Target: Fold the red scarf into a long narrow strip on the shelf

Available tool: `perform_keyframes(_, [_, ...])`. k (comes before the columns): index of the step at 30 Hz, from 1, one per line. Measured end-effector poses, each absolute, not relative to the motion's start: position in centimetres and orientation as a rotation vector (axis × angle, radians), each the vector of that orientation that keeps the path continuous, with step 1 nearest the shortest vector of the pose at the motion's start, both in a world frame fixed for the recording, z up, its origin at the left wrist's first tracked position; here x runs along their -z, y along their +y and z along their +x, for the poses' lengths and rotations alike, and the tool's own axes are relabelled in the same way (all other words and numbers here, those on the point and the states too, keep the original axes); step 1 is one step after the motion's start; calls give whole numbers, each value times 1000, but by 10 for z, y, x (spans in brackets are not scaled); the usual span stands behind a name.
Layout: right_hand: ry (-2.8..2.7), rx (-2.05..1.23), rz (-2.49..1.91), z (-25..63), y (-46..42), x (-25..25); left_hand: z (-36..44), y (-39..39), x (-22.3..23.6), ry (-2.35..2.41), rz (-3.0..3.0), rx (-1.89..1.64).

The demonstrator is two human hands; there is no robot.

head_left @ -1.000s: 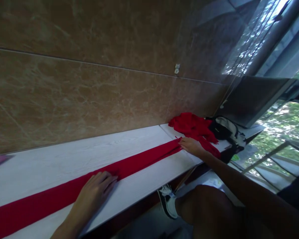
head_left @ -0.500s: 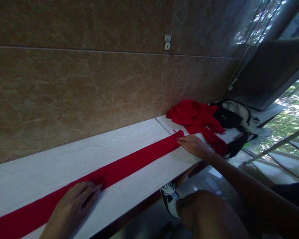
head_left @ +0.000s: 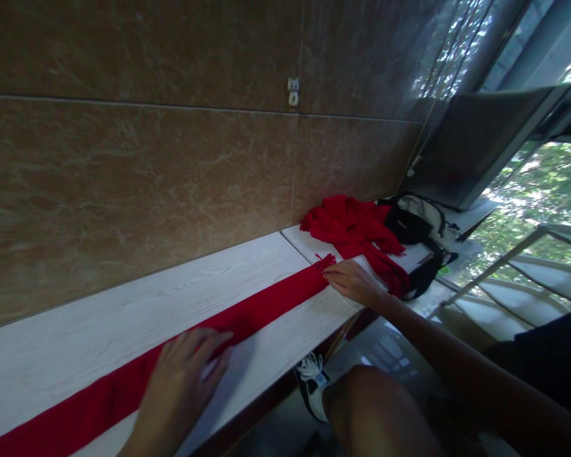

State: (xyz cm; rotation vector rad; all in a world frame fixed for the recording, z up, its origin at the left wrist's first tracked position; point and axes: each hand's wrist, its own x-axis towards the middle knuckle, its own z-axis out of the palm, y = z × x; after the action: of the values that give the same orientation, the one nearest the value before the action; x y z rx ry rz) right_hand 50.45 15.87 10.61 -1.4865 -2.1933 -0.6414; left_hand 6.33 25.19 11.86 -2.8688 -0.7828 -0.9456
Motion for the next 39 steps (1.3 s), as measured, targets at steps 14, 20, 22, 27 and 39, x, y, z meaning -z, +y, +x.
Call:
perform_keyframes(14, [-2119, 569, -1603, 501, 151, -84, 266, 250, -118, -796, -3246, 493])
perform_keyframes(20, [-2058, 493, -1674, 508, 141, -99, 269, 248, -117, -770, -3231, 480])
perform_keyframes(22, [-2006, 492, -1698, 505, 145, -111, 269, 247, -122, -770, -3244, 467])
perform_keyframes(27, [-2031, 217, -1754, 470, 188, -122, 257, 249, -136, -775, -3213, 455])
perform_keyframes(39, [-2330, 173, -1821, 453, 235, -79, 196, 260, -119, -874, -3184, 90])
